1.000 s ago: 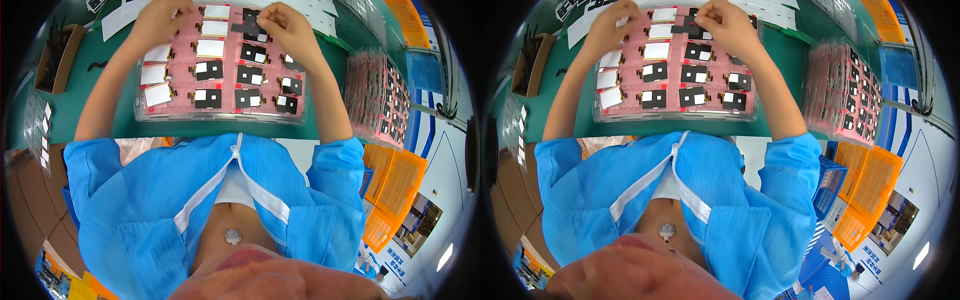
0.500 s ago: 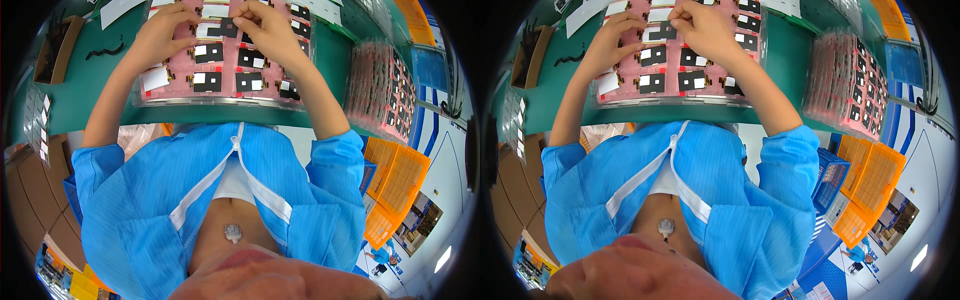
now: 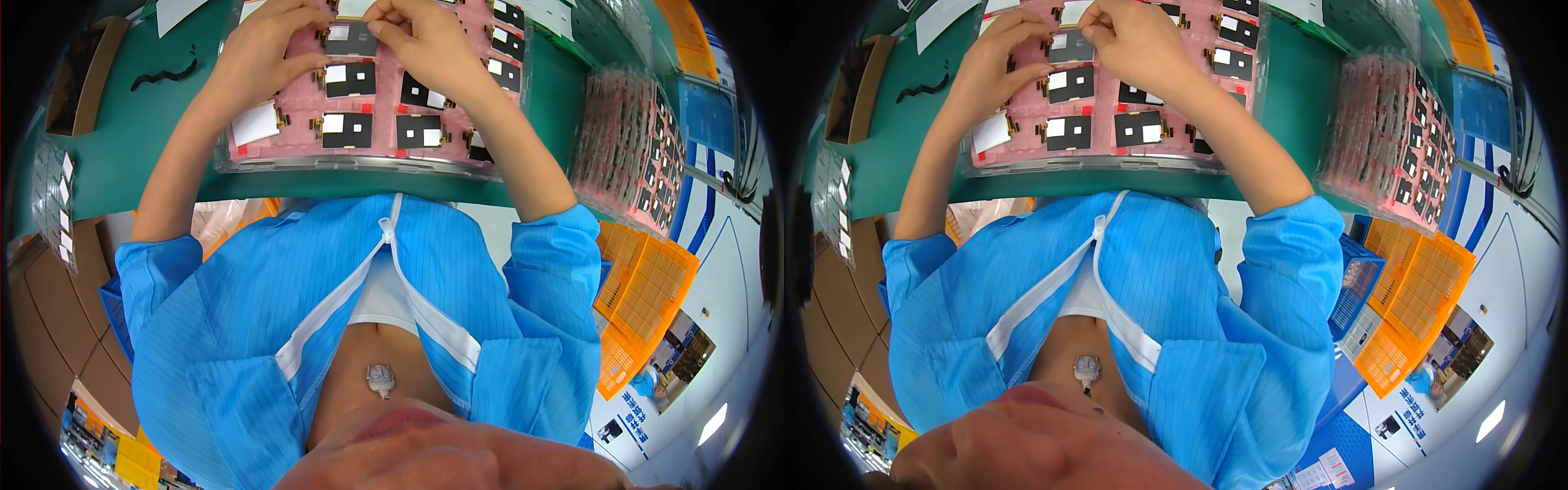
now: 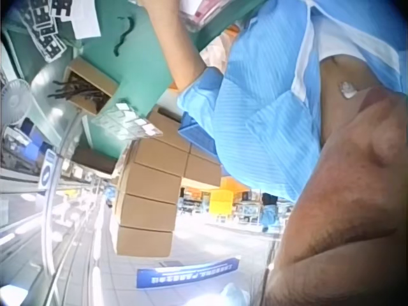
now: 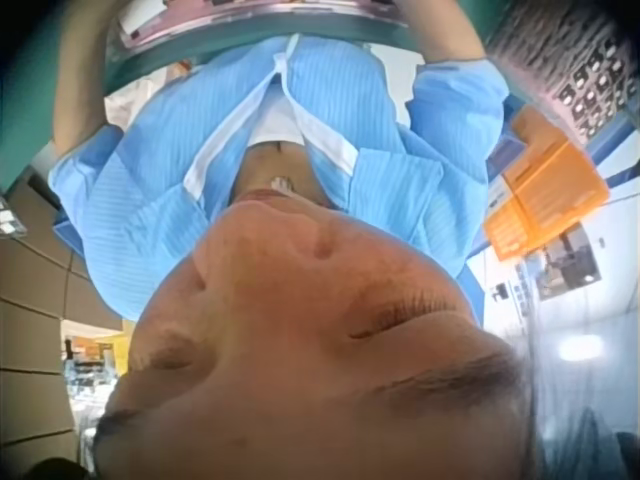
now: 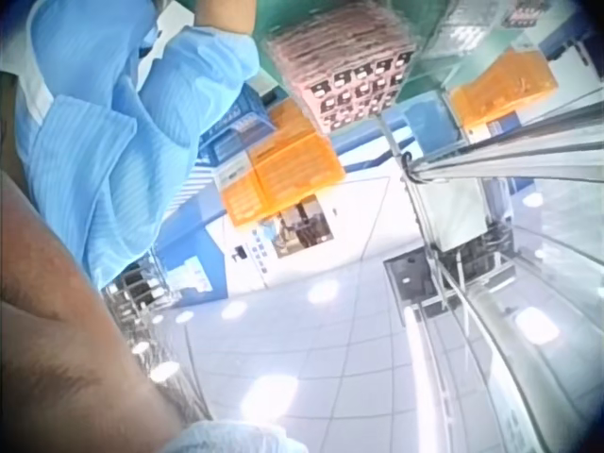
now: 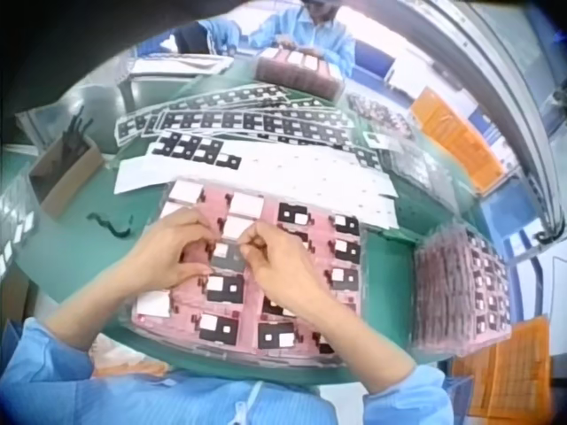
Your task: Organizing small electronic modules into a grid-style sorting tray on a factory production line.
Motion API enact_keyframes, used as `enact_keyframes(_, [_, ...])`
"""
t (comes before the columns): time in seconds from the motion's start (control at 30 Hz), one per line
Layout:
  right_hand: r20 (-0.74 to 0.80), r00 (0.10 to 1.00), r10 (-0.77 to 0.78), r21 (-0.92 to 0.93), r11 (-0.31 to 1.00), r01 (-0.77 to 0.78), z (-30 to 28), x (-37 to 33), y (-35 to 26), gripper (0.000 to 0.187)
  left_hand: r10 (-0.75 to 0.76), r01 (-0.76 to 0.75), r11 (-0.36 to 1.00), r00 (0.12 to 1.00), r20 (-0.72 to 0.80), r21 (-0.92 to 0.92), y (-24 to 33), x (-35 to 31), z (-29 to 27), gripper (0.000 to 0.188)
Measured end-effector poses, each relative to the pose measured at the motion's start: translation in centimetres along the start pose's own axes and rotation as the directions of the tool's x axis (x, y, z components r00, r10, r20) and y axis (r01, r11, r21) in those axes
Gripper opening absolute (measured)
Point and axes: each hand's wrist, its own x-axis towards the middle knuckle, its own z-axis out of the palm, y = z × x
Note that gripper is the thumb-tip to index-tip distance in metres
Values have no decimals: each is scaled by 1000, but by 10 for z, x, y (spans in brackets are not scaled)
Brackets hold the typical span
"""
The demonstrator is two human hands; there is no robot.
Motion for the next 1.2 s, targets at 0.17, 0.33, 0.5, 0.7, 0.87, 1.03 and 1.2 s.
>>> enact_keyframes(0.17, [19,999,-42,-18,999,43,2,1,-5,6,302,-640,527,756,-581,-559,-21,17,39,39])
enact_keyframes(0.33, [12,1000,-27,-10,1000,27,-2,0,-1,6,4,-4,1000,999,49,-9,3,12,5,42])
enact_keyframes(0.5, [32,999,-32,-44,998,34,-1,1,-6,7,287,-626,507,770,-570,-592,-25,16,43,43])
enact_keyframes(0.7, [11,1000,-28,-92,995,29,-2,1,-3,8,-33,31,998,999,-35,-61,-10,0,16,41])
enact_keyframes(0.87, [18,1000,-7,-103,995,9,0,0,-8,8,4,-4,1000,999,-53,-5,-11,-2,14,43])
enact_keyframes(1.03, [10,1000,2,-118,993,0,3,-1,-9,9,254,-590,487,801,-543,-643,-14,11,29,43])
enact_keyframes(1.2, [-29,999,-15,-156,988,10,4,-3,-7,9,-55,34,950,997,-59,-311,4,0,-3,42])
